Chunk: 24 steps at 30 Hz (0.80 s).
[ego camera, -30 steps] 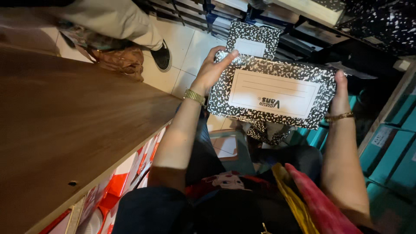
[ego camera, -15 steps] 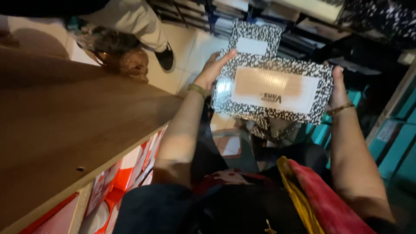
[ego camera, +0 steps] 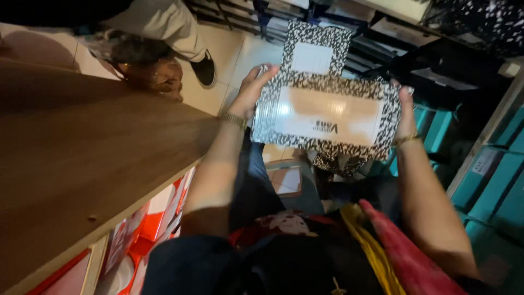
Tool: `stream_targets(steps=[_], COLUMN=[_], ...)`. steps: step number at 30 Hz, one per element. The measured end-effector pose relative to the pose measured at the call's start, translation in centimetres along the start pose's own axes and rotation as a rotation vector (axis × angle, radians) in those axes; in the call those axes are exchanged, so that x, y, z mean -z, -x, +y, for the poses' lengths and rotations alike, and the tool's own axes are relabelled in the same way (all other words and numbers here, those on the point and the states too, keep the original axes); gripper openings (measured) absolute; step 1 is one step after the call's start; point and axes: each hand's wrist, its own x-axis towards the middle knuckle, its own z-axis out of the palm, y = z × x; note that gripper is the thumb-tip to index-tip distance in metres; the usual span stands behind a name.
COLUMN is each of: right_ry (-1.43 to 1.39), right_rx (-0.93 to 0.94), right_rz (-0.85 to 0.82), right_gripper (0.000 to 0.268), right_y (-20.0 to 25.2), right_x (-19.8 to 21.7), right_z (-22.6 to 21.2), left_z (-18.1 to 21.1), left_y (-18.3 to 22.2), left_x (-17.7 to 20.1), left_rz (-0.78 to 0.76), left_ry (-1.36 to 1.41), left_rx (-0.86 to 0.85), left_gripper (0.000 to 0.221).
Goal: The person unboxes a black sneaker from a plastic bag, wipes the sole with a cloth, and replaces it in the box, then repeats the process with a pair of yellow sneakers.
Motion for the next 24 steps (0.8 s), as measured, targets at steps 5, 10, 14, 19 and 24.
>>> stream_targets(steps=[5, 10, 14, 19, 24], right_ry=[-0.326, -0.552, -0.073, 0.146, 0.102], right_rx=[-0.008, -0.090, -0.181, -0.078, -0.139], right_rz=[-0.027, -0.015, 0.095, 0.174, 0.378], right_gripper=[0.078, 0.060, 0.079, 0.102, 0.121], right_y=[0.9, -1.4, 0.8, 6.7, 9.1], right_x=[-2.3, -2.3, -2.5, -8.8, -12.2], right_z=[-1.5, -1.7, -3.0, -7.9, -8.2], left_z=[0.1, 1.3, 4.8, -2.2, -6.1], left_y=[-0.5, 0.2, 3.8, 8.8, 9.1], left_x=[-0.7, -1.1, -4.4, -15.3, -16.9], left_rz=[-0.110, -0.046, 0.391, 0.323, 0.244], left_ry=[0.095, 0.072, -0.787, -1.347, -1.481], left_rx=[0.079, 0.036, -0.035, -0.710, -1.093], left_gripper=[0.112, 0.109, 0.102, 0.081, 0.065])
